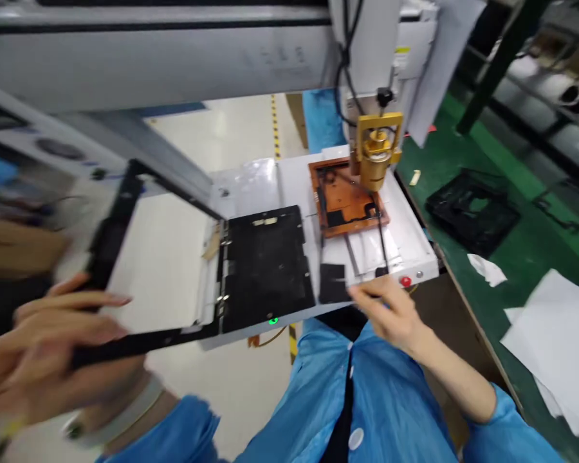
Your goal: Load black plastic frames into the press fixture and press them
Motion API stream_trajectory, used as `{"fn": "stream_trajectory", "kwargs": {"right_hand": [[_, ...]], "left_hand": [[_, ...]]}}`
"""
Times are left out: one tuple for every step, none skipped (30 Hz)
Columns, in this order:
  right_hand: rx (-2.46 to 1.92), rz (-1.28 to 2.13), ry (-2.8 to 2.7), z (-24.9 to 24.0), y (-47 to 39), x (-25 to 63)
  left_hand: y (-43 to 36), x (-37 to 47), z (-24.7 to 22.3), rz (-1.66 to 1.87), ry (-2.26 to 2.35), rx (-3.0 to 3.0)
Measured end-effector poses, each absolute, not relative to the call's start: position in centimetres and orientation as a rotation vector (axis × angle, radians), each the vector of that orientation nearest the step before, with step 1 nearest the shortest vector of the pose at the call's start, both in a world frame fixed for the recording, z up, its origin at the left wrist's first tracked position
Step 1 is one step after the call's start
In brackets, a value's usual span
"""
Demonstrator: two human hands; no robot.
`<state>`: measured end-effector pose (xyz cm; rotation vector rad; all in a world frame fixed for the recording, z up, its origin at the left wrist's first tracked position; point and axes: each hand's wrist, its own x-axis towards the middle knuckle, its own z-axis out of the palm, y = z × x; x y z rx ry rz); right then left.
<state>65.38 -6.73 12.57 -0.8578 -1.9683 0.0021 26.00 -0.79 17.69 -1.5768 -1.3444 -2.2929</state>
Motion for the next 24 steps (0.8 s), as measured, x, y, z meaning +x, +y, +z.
{"fn": "stream_trajectory", "kwargs": {"right_hand": [[-0.769, 0.107, -2.048, 11.8, -6.6, 62.4], [-0.702, 0.177, -2.112, 10.9, -6.2, 59.7], [-0.655, 0.211, -2.171, 10.0, -5.8, 57.2], [-0.636, 0.221, -2.228, 9.0, -5.2, 55.1], [-0.641, 0.222, -2.283, 8.2, -4.5, 53.2], [-0.667, 0.223, -2.342, 7.4, -3.8, 51.7], [-0.714, 0.233, -2.404, 6.8, -3.2, 50.4], [-0.761, 0.250, -2.461, 6.5, -2.5, 49.5], [-0.798, 0.272, -2.510, 6.3, -1.9, 48.8], [-0.815, 0.296, -2.551, 6.2, -1.4, 48.4], [-0.807, 0.315, -2.586, 6.3, -1.0, 48.1], [-0.783, 0.327, -2.617, 6.5, -0.8, 48.0], [-0.752, 0.329, -2.642, 6.6, -0.7, 48.0], [-0.723, 0.319, -2.662, 6.8, -0.8, 48.2], [-0.703, 0.295, -2.675, 6.9, -1.0, 48.3], [-0.696, 0.260, -2.677, 6.8, -1.3, 48.5], [-0.704, 0.220, -2.669, 6.7, -1.8, 48.7], [-0.724, 0.184, -2.650, 6.5, -2.3, 48.9], [-0.751, 0.157, -2.625, 6.2, -2.9, 49.1], [-0.780, 0.139, -2.599, 5.8, -3.5, 49.2], [-0.804, 0.129, -2.579, 5.5, -4.1, 49.3], [-0.819, 0.125, -2.568, 5.1, -4.7, 49.4], [-0.821, 0.126, -2.565, 4.9, -5.3, 49.5], [-0.817, 0.137, -2.569, 4.9, -5.8, 49.7]], "left_hand": [[-1.1, 25.3, 17.7, -2.252, -1.196, -1.654], [-1.3, 24.8, 17.8, -2.214, -1.065, -1.745], [-1.4, 24.5, 17.8, -2.184, -1.002, -1.821], [-1.5, 24.3, 17.7, -2.164, -0.989, -1.879], [-1.5, 24.1, 17.7, -2.152, -1.015, -1.903], [-1.6, 24.1, 17.7, -2.148, -1.029, -1.906], [-1.7, 24.1, 17.8, -2.143, -1.031, -1.907], [-1.7, 24.0, 17.8, -2.138, -1.039, -1.907], [-1.8, 24.0, 17.9, -2.130, -1.057, -1.906], [-1.9, 24.1, 17.9, -2.127, -1.078, -1.891], [-1.9, 24.1, 18.0, -2.122, -1.104, -1.869], [-1.9, 24.2, 18.1, -2.112, -1.134, -1.842], [-1.9, 24.3, 18.2, -2.098, -1.165, -1.815], [-1.9, 24.5, 18.2, -2.080, -1.195, -1.794], [-1.8, 24.8, 18.3, -2.062, -1.222, -1.784], [-1.8, 25.1, 18.2, -2.047, -1.243, -1.775], [-1.7, 25.4, 18.2, -2.038, -1.257, -1.760], [-1.7, 25.9, 18.0, -2.042, -1.256, -1.727], [-1.7, 26.3, 17.8, -2.048, -1.252, -1.695], [-1.8, 26.8, 17.5, -2.049, -1.243, -1.679], [-1.9, 27.3, 17.2, -2.037, -1.235, -1.691], [-2.1, 27.8, 16.8, -2.008, -1.225, -1.746], [-2.3, 28.3, 16.4, -1.957, -1.211, -1.847], [-2.5, 28.8, 16.0, -1.888, -1.187, -1.974]]}}
